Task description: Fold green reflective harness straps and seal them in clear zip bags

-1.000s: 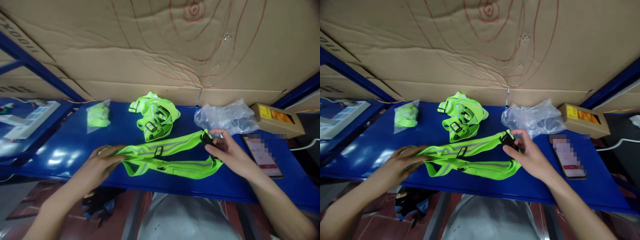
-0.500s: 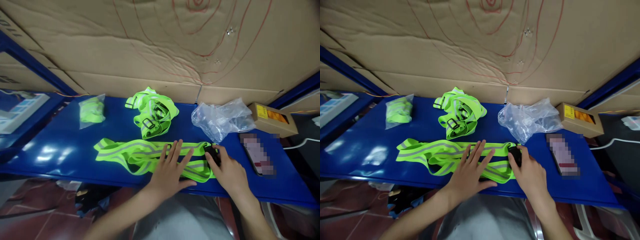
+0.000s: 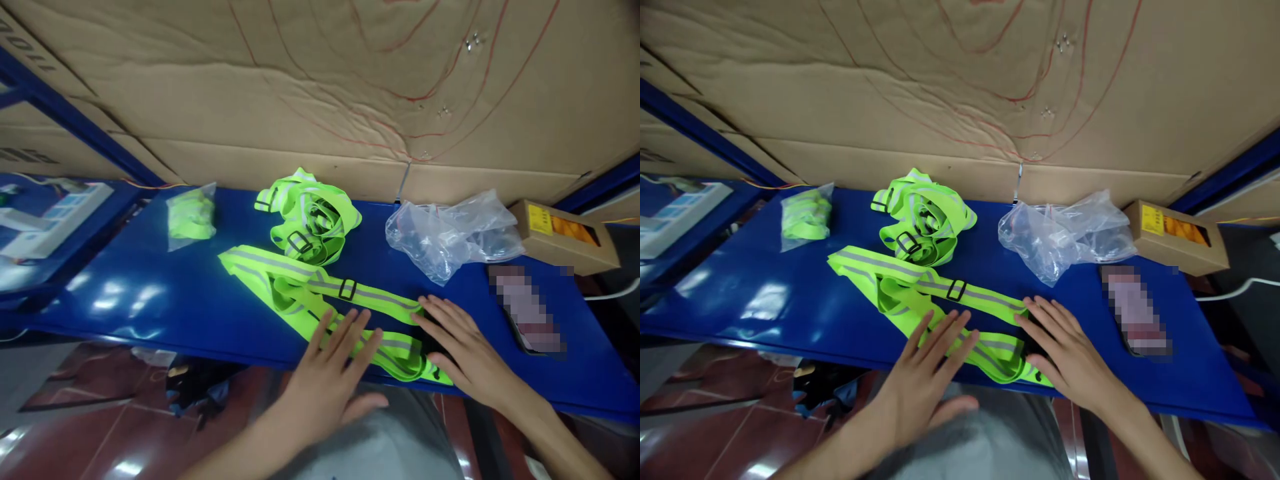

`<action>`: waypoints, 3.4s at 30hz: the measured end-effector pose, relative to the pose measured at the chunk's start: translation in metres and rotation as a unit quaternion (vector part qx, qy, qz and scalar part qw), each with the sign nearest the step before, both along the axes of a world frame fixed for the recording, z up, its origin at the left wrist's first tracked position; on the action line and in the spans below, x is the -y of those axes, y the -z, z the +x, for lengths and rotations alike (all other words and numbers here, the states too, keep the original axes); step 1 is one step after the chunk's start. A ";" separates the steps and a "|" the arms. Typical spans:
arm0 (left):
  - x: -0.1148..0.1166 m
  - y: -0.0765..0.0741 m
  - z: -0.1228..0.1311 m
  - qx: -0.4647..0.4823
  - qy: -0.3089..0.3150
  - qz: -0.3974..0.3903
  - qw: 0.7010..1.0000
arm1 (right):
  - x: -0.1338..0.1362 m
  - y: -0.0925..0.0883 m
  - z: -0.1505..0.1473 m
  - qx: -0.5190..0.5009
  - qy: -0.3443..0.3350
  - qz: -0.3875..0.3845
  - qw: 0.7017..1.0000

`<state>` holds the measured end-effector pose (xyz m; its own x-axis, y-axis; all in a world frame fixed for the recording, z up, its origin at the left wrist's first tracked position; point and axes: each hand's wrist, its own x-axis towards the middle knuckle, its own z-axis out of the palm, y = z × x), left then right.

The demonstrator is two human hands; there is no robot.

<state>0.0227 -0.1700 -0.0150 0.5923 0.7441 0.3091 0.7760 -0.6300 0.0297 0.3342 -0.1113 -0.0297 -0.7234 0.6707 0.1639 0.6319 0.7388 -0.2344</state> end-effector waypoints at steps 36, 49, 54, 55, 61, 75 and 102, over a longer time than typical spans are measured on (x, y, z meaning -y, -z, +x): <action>-0.018 0.021 0.041 -0.060 0.089 -0.100 0.989 | 0.022 -0.005 0.022 0.095 -0.203 0.069 0.972; -0.040 0.033 0.049 -0.046 0.107 -0.128 0.985 | 0.025 -0.021 0.020 0.047 -0.176 0.019 0.983; -0.035 0.034 0.052 -0.037 0.092 -0.137 0.986 | 0.010 -0.042 0.005 0.019 -0.183 -0.099 0.978; -0.035 0.033 0.052 -0.035 0.089 -0.137 0.986 | 0.006 -0.045 -0.001 0.016 -0.190 -0.122 0.974; -0.038 0.029 0.051 -0.041 0.101 -0.130 0.985 | -0.008 -0.038 -0.039 0.018 -0.209 -0.106 0.972; -0.037 0.027 0.037 -0.046 0.079 -0.100 0.991 | -0.024 -0.005 -0.044 0.062 -0.189 0.074 0.977; -0.041 0.032 0.031 -0.033 0.071 -0.138 0.987 | -0.007 -0.029 -0.049 0.027 -0.233 -0.052 0.971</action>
<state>0.0538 -0.1293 -0.0471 0.7090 0.7024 0.0635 0.6862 -0.7079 0.1674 0.2852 -0.1047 -0.0002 -0.9581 0.2786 0.0659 0.2474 0.9216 -0.2990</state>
